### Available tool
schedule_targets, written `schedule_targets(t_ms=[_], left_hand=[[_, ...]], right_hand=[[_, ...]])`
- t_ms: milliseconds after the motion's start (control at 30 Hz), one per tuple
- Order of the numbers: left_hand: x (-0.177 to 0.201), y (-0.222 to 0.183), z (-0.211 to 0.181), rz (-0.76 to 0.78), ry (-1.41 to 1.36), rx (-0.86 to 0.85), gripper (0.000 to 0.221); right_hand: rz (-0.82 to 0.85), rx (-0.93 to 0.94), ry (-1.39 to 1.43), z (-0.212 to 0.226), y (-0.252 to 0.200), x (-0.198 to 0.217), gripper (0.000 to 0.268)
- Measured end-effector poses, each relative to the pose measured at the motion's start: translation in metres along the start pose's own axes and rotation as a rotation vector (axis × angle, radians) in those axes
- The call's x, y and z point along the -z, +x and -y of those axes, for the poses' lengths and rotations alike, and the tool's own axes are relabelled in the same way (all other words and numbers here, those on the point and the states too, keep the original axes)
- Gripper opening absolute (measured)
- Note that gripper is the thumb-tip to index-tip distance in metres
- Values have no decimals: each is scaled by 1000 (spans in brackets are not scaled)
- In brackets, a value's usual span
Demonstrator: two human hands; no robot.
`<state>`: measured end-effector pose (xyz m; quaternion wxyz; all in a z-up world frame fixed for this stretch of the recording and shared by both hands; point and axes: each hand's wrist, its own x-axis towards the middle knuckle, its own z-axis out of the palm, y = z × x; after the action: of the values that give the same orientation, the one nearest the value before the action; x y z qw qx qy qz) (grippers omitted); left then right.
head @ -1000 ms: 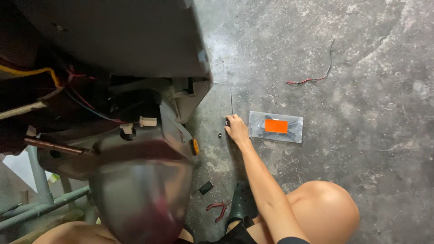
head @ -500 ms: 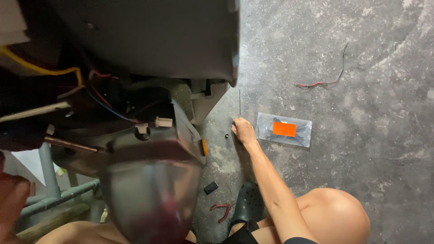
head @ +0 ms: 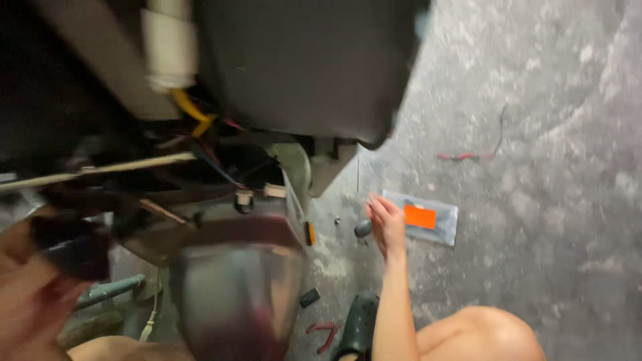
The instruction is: The person works on the rear electrical assembly of a scooter, removing a cylindrical component, manipulating wires, and reattaching the component with a tool. The person uses a screwdriver to secure the part and adjusts wiring connections throughout the process.
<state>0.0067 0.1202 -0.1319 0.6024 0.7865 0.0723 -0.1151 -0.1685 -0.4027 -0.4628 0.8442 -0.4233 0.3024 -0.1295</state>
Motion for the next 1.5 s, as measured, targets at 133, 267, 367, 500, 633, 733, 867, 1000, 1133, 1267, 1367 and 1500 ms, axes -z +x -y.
schedule_targets(t_ms=[133,267,367,500,633,733,867,1000,1133,1267,1367,1500], left_hand=[[-37,-34,15,-33,14,3,43],[-55,-37,-10,-84,208,68,51],[-62,-42,-27,-71,370,67,51],[-66,-59,-44,-11,340,2,46],[-77,-75,-29,3,122,-56,41],[-84,-82,-23,-33,0,-80,36],[-82,-89,-15,-55,-28,-93,31],[-79,-94,-21,-53,-241,-95,26],[-62,-90,-7,216,-741,76,23],[-36,-83,-35,453,-927,157,17],[-22,-72,-20,594,-1033,247,12],[-9,-64,-19,724,-1168,310,14]], right_hand=[[282,125,260,33,-58,-23,20],[469,238,260,92,-107,-91,27],[846,400,166,134,-135,-138,33],[954,409,-24,161,-168,-194,28],[840,390,-182,161,-192,-236,24],[746,469,-419,149,-205,-261,27],[731,613,-686,145,-215,-293,26],[785,733,-641,146,-225,-309,26],[893,935,-440,163,-236,-355,27],[1043,1062,-562,185,-249,-409,27],[1062,1109,-624,190,-261,-444,26],[1046,1089,-648,187,-271,-467,23]])
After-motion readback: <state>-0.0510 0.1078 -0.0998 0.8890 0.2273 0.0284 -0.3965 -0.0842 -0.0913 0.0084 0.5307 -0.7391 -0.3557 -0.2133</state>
